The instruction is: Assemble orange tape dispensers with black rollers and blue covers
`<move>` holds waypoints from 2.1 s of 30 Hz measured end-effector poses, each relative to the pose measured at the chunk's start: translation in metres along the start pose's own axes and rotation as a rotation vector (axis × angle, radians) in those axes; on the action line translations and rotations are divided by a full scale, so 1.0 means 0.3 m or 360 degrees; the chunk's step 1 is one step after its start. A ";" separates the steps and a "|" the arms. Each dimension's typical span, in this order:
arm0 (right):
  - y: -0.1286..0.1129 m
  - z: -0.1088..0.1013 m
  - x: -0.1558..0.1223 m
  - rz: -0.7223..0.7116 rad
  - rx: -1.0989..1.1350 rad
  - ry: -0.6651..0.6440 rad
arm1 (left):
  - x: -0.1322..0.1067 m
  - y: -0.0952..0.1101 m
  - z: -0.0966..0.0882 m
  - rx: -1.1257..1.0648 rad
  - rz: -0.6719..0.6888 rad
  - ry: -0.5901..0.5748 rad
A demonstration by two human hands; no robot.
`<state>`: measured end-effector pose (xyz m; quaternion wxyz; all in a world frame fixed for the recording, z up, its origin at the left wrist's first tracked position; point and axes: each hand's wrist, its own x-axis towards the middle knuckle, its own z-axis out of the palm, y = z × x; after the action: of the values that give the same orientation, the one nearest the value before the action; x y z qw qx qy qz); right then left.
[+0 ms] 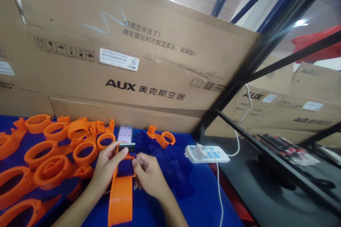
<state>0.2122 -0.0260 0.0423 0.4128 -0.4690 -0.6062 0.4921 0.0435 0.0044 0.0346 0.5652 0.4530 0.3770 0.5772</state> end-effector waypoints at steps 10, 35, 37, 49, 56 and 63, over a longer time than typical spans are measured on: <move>0.014 -0.011 0.003 -0.0348 -0.0468 0.0080 | -0.013 0.000 0.010 -0.0191 -0.0060 -0.0036; 0.035 0.033 -0.010 -0.0501 -0.0444 0.0154 | -0.009 -0.015 -0.008 -0.0365 -0.0067 -0.0055; 0.034 0.035 -0.010 -0.0503 -0.0430 0.0152 | -0.014 -0.011 -0.006 -0.0380 -0.0077 -0.0042; 0.005 -0.025 -0.002 -0.0534 -0.0685 0.0262 | -0.027 -0.016 0.025 -0.0219 -0.0123 0.0005; 0.010 -0.013 0.001 -0.0576 -0.0751 0.0063 | -0.031 0.000 0.017 0.0244 0.0008 -0.0057; 0.018 -0.004 0.002 -0.0567 -0.0739 0.0139 | -0.021 -0.001 0.016 0.0542 0.0244 0.0191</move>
<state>0.2140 -0.0249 0.0373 0.4000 -0.4577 -0.7571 0.2394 0.0480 -0.0022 0.0352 0.4114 0.5342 0.4667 0.5724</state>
